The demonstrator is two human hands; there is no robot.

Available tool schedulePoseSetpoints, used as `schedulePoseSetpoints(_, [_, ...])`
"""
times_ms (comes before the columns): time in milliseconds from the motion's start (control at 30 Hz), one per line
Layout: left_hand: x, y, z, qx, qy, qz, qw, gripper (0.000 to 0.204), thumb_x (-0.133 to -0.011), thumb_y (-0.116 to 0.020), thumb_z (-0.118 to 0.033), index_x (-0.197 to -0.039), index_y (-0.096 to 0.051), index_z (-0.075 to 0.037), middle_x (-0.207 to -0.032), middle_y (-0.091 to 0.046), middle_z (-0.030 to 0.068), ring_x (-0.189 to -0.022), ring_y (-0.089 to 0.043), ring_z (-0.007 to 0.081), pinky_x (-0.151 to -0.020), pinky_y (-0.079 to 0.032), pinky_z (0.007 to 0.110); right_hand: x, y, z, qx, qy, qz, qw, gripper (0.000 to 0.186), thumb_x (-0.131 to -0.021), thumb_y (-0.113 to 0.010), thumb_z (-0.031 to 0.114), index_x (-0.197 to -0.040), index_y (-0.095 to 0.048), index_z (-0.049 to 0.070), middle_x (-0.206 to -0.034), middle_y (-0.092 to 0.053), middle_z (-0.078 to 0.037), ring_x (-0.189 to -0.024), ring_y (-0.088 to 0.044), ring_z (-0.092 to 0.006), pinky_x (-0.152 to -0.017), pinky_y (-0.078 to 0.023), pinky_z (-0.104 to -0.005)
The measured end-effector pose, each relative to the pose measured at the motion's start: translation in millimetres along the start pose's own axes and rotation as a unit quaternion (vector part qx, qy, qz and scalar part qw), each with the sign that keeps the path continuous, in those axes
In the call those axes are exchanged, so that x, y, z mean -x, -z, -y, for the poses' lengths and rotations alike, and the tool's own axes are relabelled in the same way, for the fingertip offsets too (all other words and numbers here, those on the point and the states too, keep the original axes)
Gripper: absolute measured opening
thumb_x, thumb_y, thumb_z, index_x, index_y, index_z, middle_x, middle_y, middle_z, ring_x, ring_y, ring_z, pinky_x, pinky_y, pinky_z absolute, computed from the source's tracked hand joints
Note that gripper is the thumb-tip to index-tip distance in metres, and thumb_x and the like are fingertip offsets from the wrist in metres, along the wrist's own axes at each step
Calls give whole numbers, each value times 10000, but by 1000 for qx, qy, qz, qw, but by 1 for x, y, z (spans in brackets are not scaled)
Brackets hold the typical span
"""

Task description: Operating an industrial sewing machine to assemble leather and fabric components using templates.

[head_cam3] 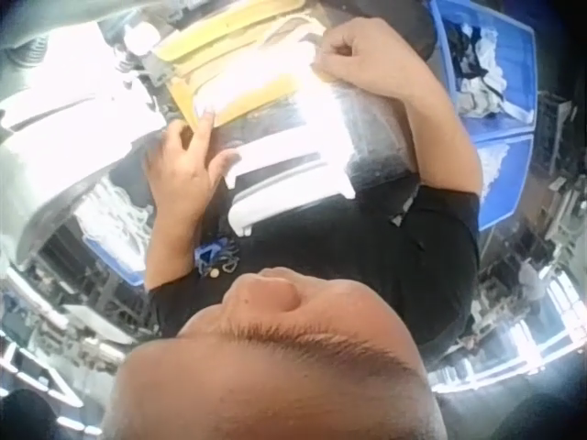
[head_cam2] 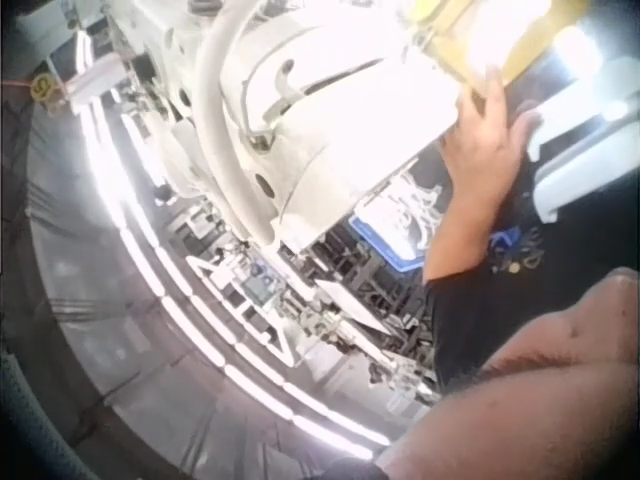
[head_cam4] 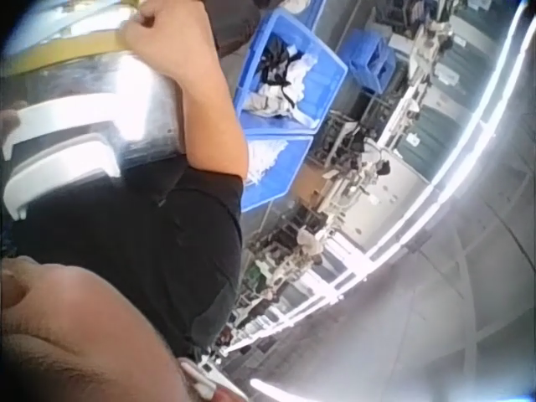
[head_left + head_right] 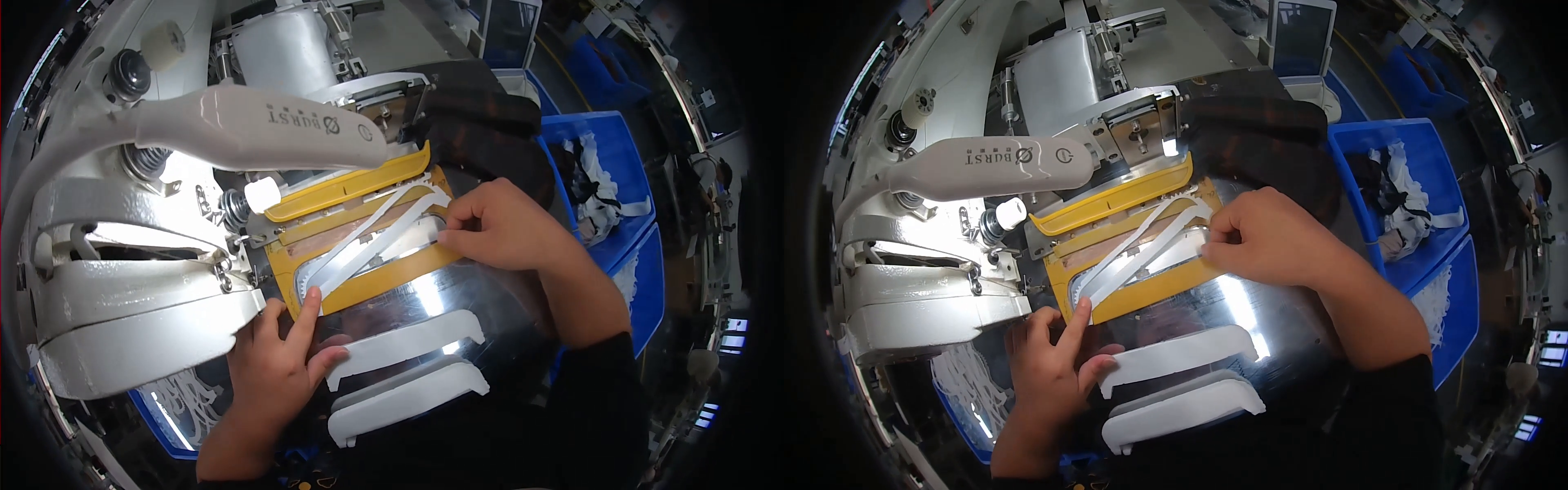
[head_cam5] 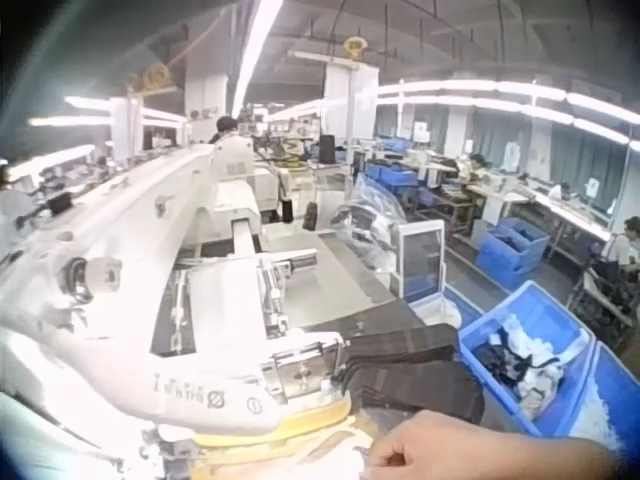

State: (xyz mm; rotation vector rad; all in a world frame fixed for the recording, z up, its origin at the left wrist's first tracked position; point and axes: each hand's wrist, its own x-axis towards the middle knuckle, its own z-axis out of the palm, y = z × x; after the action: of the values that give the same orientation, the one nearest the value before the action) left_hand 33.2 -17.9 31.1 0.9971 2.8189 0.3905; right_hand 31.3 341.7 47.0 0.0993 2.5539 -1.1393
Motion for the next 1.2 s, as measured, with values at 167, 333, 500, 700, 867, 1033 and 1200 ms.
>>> schedulePoseSetpoints(167, [-12,-3,12,-85,-47,-54,994,783,-839,-807,-665,-1471,-757,-205,-1206,-593,117,-1103,-619,313,-841,-572,459,-8,9,-7,-35,-6,-29,999,362,-912,-889,331,-824,-746,10,-721,-721,-97,-645,-652,-144,-616,-506,-326])
schedulePoseSetpoints(333, [-5,-2,13,-102,-57,-60,991,810,-824,-805,-670,-1486,-753,-206,-1121,-583,92,-1012,-605,289,-848,-528,459,-16,2,-7,41,-68,-138,987,454,-883,-933,372,-761,-659,31,-688,-686,-96,-627,-646,-160,-603,-501,-332])
schedulePoseSetpoints(500, [0,-6,13,-54,-38,-28,997,848,-826,-802,-684,-1476,-751,-141,-1052,-577,84,-946,-599,294,-866,-502,464,-14,1,1,82,-71,-102,989,465,-853,-945,377,-748,-643,39,-682,-668,-134,-606,-643,-231,-601,-502,-372])
schedulePoseSetpoints(700, [1,-8,17,-31,-19,-35,999,781,-882,-811,-635,-1440,-758,-91,-1043,-580,88,-957,-606,298,-897,-499,474,-9,8,5,90,-64,-46,993,419,-882,-912,390,-791,-689,47,-778,-752,-156,-745,-762,-289,-705,-573,-395])
schedulePoseSetpoints(867, [2,-7,15,-7,1,-17,1000,788,-966,-736,-655,-1421,-747,-12,-1079,-590,140,-1001,-577,338,-952,-487,482,-10,13,3,70,-69,-35,995,396,-884,-916,367,-818,-689,49,-799,-756,-169,-736,-748,-285,-696,-562,-393])
schedulePoseSetpoints(1033, [3,-4,13,11,19,6,1000,797,-959,-757,-632,-1433,-738,9,-1063,-583,136,-985,-573,327,-933,-490,472,-12,11,5,90,-96,-22,991,366,-881,-921,340,-873,-694,54,-911,-783,-189,-819,-758,-297,-730,-565,-389])
schedulePoseSetpoints(1200, [1,-3,12,0,-8,-11,1000,753,-939,-795,-575,-1410,-752,10,-1034,-581,129,-962,-569,320,-911,-493,461,-10,14,7,114,-92,-11,989,357,-874,-924,337,-891,-696,62,-949,-784,-175,-875,-767,-308,-765,-575,-405])
